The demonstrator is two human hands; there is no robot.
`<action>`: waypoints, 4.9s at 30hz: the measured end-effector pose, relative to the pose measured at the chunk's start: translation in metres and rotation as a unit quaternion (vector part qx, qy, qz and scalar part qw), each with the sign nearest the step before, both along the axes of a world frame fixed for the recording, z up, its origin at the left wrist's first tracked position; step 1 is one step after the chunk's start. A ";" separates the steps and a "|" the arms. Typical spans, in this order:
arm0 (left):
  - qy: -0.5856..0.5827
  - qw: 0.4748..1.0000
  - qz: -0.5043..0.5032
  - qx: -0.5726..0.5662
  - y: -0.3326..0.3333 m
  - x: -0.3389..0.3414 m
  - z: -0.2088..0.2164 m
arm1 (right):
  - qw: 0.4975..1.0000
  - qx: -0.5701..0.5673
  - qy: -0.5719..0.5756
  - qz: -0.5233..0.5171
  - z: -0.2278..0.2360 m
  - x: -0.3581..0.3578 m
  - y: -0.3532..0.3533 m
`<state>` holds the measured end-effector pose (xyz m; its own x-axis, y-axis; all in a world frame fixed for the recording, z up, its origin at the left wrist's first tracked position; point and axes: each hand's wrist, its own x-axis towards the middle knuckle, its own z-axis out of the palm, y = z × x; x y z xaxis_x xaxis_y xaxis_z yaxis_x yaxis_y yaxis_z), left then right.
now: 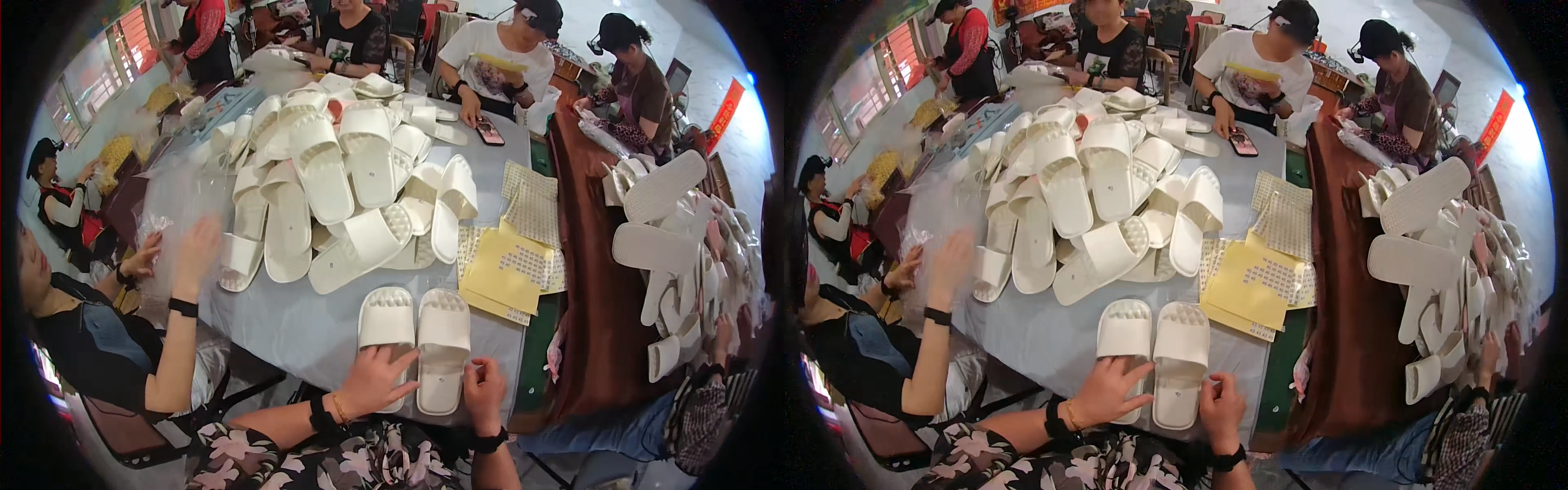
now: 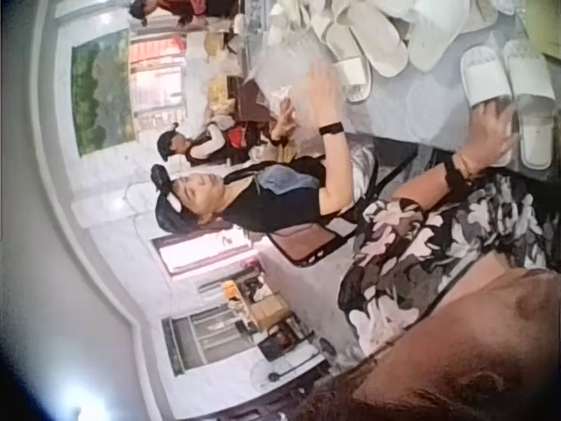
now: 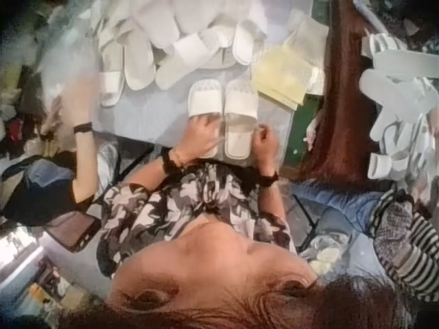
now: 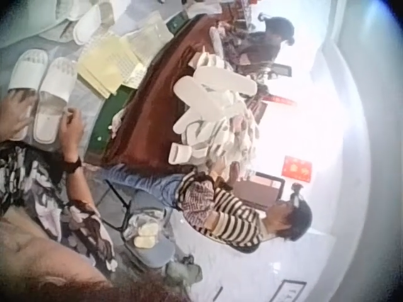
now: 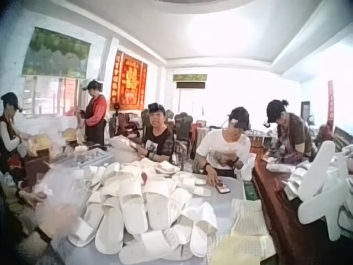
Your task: The recorder is pairing up white and pink slippers and applying small yellow labels or stickers to them in a manufacturing workshop.
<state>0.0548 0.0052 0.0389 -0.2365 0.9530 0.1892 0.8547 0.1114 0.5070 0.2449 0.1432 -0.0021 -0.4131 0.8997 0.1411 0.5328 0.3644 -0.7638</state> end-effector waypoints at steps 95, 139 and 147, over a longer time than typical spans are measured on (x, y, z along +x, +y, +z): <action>-0.080 0.983 -0.135 -0.092 0.004 -0.089 -0.024 | 0.937 0.166 0.268 -0.152 0.197 0.144 0.301; -0.743 0.650 -0.038 0.158 0.040 -0.147 0.111 | 0.885 0.321 0.204 0.269 0.212 -0.038 0.068; -0.712 0.689 0.068 0.114 0.000 -0.152 0.085 | 0.900 0.160 -0.094 0.394 0.111 -0.007 0.044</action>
